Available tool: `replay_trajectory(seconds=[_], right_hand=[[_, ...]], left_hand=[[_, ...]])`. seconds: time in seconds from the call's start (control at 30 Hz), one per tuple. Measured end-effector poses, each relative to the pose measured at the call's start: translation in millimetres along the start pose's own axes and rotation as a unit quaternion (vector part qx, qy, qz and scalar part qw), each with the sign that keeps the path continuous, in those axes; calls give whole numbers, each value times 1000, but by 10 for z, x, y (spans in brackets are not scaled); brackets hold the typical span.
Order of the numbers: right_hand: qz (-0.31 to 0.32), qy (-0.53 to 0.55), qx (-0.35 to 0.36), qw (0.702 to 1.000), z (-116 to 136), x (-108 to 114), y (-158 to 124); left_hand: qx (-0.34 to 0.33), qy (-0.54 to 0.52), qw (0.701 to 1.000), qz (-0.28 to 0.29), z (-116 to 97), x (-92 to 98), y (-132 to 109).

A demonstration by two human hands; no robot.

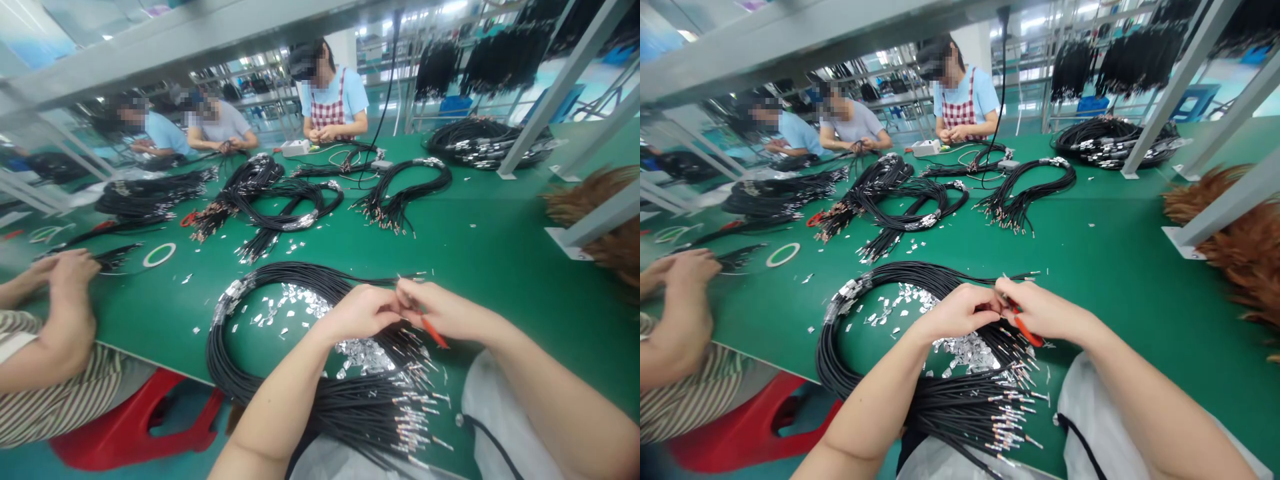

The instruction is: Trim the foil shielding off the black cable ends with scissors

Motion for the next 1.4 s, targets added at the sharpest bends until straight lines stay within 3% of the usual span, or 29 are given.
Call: replay_trajectory(seconds=[0.07, 0.17, 0.23, 0.33, 0.43, 0.5, 0.63, 0.7, 0.8, 0.87, 0.97, 1.07, 1.17, 1.4], right_hand=[[20, 203, -65, 977, -160, -36, 21], [39, 474, -137, 869, -340, -176, 56], [31, 565, -146, 812, -383, -234, 94], [14, 616, -128, 777, -298, -238, 126], [24, 596, -114, 795, -53, -244, 74], [15, 546, -101, 831, 126, -247, 12], [-19, 314, -58, 948, 357, -310, -81], [-86, 217, -20, 972, 382, -248, -67], [-259, 226, -33, 938, 200, 9, -44], [-315, 293, -57, 901, 49, 93, -24], [-293, 369, -76, 879, -38, 71, 40], [-278, 378, -80, 879, -34, 73, 50], [-280, 360, -70, 887, -11, 93, 49], [-295, 323, -48, 898, 12, 48, 76]], left_hand=[[-47, -5, 998, -29, -101, 41, -2], [-118, 42, 984, -126, -215, 144, -27], [-153, 101, 965, -187, -255, 187, -61], [-134, 152, 942, -268, -188, 293, -94], [-21, 104, 928, -358, 36, 528, -133], [74, -22, 923, -377, 237, 608, -149], [193, -340, 875, -284, 411, 407, -79], [202, -408, 850, -264, 381, 353, -61], [172, -395, 856, -286, 297, 393, -78], [146, -337, 883, -293, 208, 411, -99], [110, -250, 919, -283, 65, 395, -121], [82, -219, 932, -275, -15, 375, -121], [76, -235, 931, -269, -12, 352, -101], [85, -229, 916, -318, 21, 427, -135]])
Point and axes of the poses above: each hand's wrist, its own y-axis towards the middle knuckle, its own x-axis out of the back of the hand, z = x × y, the point moved 9 cm from there along y, towards the middle knuckle, and after that the axes turned 10 degrees about -z, right-handed, at the moved point
